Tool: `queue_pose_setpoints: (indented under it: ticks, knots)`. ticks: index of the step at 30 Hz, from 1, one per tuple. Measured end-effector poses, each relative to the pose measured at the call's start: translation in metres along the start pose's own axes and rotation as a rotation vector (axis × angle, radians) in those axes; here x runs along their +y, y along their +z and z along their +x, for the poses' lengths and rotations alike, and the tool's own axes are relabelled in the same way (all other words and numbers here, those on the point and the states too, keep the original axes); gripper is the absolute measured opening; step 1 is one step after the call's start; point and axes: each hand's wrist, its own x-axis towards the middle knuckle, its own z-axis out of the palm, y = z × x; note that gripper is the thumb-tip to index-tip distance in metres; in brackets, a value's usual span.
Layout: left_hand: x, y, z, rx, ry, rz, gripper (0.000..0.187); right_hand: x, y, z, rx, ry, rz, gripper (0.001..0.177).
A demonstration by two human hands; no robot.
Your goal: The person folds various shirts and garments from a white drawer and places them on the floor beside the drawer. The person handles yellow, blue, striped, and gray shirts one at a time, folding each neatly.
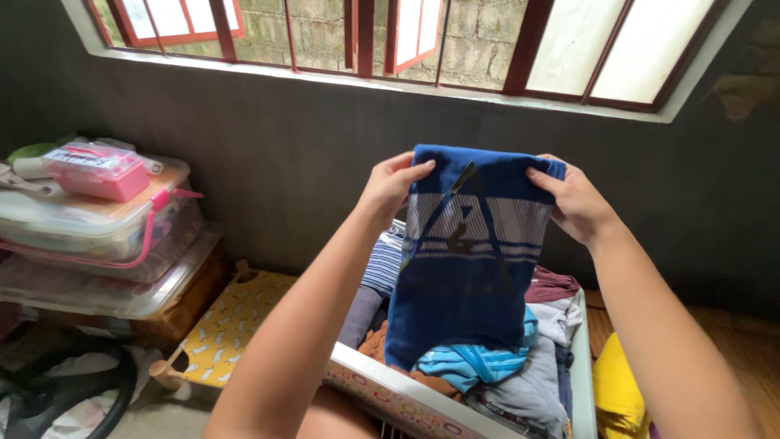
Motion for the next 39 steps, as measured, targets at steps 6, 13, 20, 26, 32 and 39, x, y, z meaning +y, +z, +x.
queue_pose_setpoints:
  ticks: [6, 13, 20, 26, 32, 39]
  knots:
    - [-0.02, 0.018, 0.068, -0.117, 0.371, -0.107, 0.025, -0.028, -0.034, 0.013, -0.095, -0.287, -0.082, 0.03]
    - [-0.144, -0.009, -0.009, -0.058, 0.569, 0.646, 0.006, 0.047, -0.087, -0.081, -0.189, -0.013, -0.427, 0.09]
    - [-0.236, -0.032, -0.158, -0.627, 0.546, 0.58, 0.025, 0.218, -0.086, -0.191, -0.593, 0.178, -0.539, 0.067]
    - [-0.221, -0.009, -0.145, -0.327, 0.37, 0.599, 0.034, 0.272, -0.116, -0.179, -0.07, 0.143, -0.473, 0.037]
    - [-0.245, 0.029, -0.119, 0.154, 0.079, 0.564, 0.063, 0.288, -0.087, -0.105, 0.315, -0.012, -0.482, 0.026]
    - [-0.321, 0.002, -0.106, 0.261, -0.087, 0.585, 0.062, 0.214, -0.019, -0.118, 0.247, -0.535, -1.235, 0.057]
